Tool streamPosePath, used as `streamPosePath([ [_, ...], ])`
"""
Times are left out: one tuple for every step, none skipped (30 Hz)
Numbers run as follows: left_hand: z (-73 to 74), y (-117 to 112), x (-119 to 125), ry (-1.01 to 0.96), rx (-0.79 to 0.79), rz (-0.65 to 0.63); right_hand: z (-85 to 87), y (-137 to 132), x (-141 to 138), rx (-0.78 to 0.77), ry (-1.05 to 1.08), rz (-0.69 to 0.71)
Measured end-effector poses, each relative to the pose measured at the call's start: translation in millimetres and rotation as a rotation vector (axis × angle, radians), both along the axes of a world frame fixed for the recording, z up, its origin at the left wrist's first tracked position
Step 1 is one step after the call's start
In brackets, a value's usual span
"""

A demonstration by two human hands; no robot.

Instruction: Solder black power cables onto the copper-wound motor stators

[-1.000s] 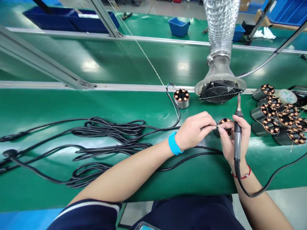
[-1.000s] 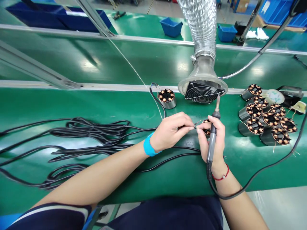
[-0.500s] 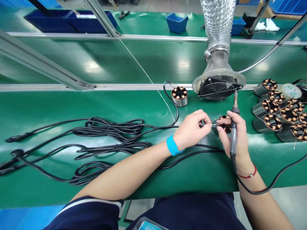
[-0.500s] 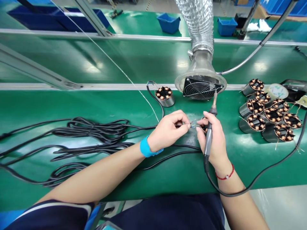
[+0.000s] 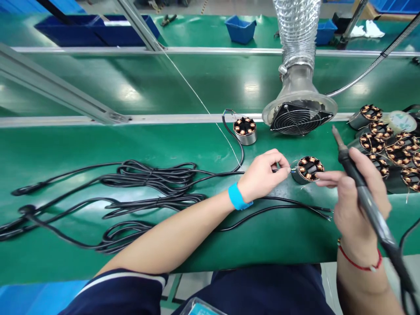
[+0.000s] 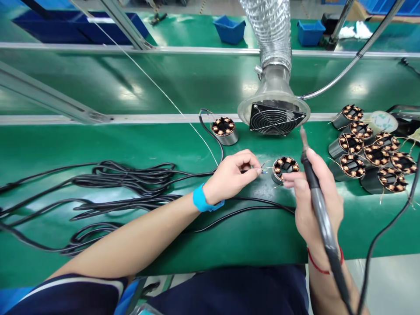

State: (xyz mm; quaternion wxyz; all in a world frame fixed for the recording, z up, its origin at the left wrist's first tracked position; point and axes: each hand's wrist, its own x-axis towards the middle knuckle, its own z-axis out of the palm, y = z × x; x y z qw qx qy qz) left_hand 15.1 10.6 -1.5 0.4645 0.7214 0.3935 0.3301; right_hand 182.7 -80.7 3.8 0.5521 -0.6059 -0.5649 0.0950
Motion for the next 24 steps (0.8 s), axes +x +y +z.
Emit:
streamPosePath([
  [-0.2,-0.2,0.4,0.001,0.006,0.003,0.9,-4.2,0.0,0.046,0.017,-0.007],
  [-0.4,-0.5,0.7,0.002,0.013,0.006,-0.5,-7.6,-0.1,0.108,0.021,-0.014],
  [-0.6,-0.7,1.0,0.001,0.021,0.008,-4.1,-10.3,0.0,0.169,0.012,-0.023],
  [-0.7,-0.8,1.1,-0.003,0.028,0.008,-9.2,-12.4,0.2,0.225,-0.003,-0.027],
  [-0.7,-1.0,1.2,-0.008,0.035,0.007,-14.8,-14.1,0.5,0.268,-0.016,-0.018],
  [-0.7,-1.0,1.1,-0.012,0.041,0.007,-20.1,-15.4,1.0,0.298,-0.027,0.004],
  [-0.7,-1.0,1.0,-0.015,0.047,0.005,-24.6,-16.3,1.4,0.319,-0.04,0.038],
  [-0.7,-0.9,0.8,-0.015,0.053,0.004,-27.8,-16.8,1.8,0.335,-0.054,0.072],
  [-0.7,-0.8,0.7,-0.013,0.057,0.005,-29.7,-16.9,2.0,0.348,-0.063,0.1],
  [-0.7,-0.6,0.6,-0.01,0.06,0.004,-30.4,-16.6,2.0,0.356,-0.068,0.113],
  [-0.7,-0.5,0.5,-0.007,0.062,0.004,-30.3,-15.9,1.7,0.353,-0.069,0.117],
  [-0.6,-0.3,0.4,-0.005,0.064,0.003,-29.8,-14.9,1.2,0.345,-0.068,0.115],
  [-0.5,-0.1,0.3,-0.004,0.066,0.002,-29.1,-13.9,0.5,0.337,-0.062,0.109],
  [-0.3,0.0,0.3,-0.004,0.068,0.001,-28.4,-12.8,-0.3,0.333,-0.057,0.105],
  [-0.1,0.2,0.2,-0.006,0.071,-0.002,-28.0,-11.9,-1.2,0.336,-0.057,0.107],
  [0.1,0.3,0.1,-0.009,0.075,-0.004,-27.8,-11.1,-2.0,0.344,-0.064,0.112],
  [0.3,0.3,0.0,-0.009,0.078,-0.006,-27.9,-10.5,-2.6,0.348,-0.071,0.117],
  [0.4,0.4,0.0,-0.009,0.08,-0.007,-28.0,-10.2,-3.0,0.349,-0.077,0.122],
  [0.5,0.4,-0.1,-0.009,0.08,-0.007,-28.3,-10.0,-3.1,0.35,-0.083,0.127],
  [0.5,0.4,-0.1,-0.01,0.079,-0.004,-28.5,-10.1,-3.1,0.35,-0.088,0.128],
  [0.4,0.5,-0.1,-0.014,0.077,-0.002,-28.5,-10.3,-3.0,0.348,-0.091,0.125],
  [0.3,0.5,0.0,-0.022,0.076,0.001,-28.5,-10.7,-2.8,0.342,-0.095,0.119],
  [0.0,0.5,0.0,-0.031,0.076,0.003,-28.2,-11.2,-2.7,0.335,-0.096,0.11],
  [-0.4,0.6,0.1,-0.036,0.074,0.004,-27.8,-11.8,-2.7,0.324,-0.096,0.102],
])
